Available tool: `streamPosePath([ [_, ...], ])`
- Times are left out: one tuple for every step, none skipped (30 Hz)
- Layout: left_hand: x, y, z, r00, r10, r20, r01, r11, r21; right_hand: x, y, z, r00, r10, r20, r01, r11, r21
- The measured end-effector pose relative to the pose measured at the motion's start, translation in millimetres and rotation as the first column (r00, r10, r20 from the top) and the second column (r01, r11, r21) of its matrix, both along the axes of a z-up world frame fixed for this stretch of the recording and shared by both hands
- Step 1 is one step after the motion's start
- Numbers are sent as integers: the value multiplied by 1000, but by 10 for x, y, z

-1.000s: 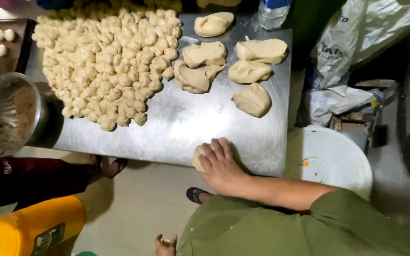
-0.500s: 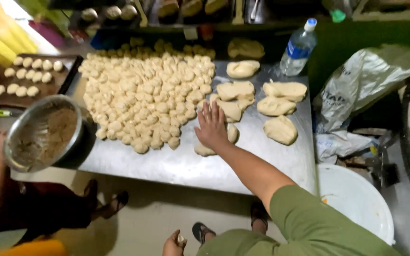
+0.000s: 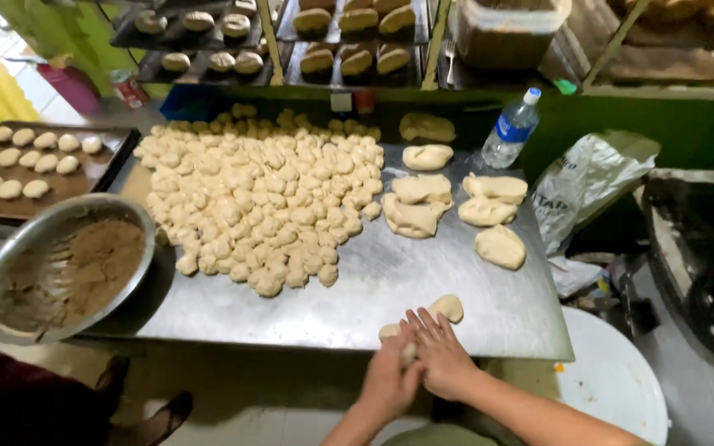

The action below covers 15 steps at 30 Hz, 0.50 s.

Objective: Shaping small portions of dough into rolls on a stainless steel table

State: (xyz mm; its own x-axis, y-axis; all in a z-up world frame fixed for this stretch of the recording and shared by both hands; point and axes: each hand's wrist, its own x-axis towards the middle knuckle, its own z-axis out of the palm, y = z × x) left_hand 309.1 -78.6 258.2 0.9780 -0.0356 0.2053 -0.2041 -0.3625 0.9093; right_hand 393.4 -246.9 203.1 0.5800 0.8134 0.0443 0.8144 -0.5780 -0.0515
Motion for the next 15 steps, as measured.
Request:
streamPosePath([
  [138,-122,-35,1000,0,20,0,1000,0,47,-60,142,1000,0,20,0,1000,0],
  [283,-233,-61,985,-59,163,45,995,90,97,-109,282,997,-59,-41,60,998,19],
  [445,-361,-81,947,-128,295,74,980,187,159,-173,426,988,-116,-103,120,992,34],
  [597,-367,-74,944,-126,304,69,979,192,289,-139,381,989,-112,-94,117,992,40],
  [760,-395,-63,967,-53,248,-38,936,349,430,-127,339,977,-157,-142,165,985,49],
  [1007,-400,-42,976,33,217,-141,851,505,661,-88,302,964,-196,-180,211,975,67],
  [1243,-364,-142,970,36,239,-157,844,513,890,15,297,969,-188,-162,204,975,84],
  [1436,-337,-240,948,180,263,-303,765,569,1069,106,292,956,-271,-112,276,960,36],
  [1636,-315,-340,900,318,299,-436,659,613,1253,190,286,935,-349,-60,350,937,-7],
  [1872,-175,-433,902,326,284,-432,651,624,1386,261,560,938,-339,-78,339,941,-9],
  [2097,-32,-544,785,310,536,-607,557,567,1525,330,819,910,-395,-124,390,919,-66],
  [2359,113,-658,606,258,752,-761,463,454,1711,398,1080,880,-447,-158,432,894,-124],
  [2323,173,-702,610,265,747,-763,450,463,1700,362,1070,885,-433,-169,417,900,-125],
  [2366,268,-697,659,268,703,-732,447,515,1756,356,1106,886,-420,-198,403,907,-121],
  [2407,366,-688,704,273,656,-697,443,564,1813,355,1145,886,-405,-227,388,914,-117],
])
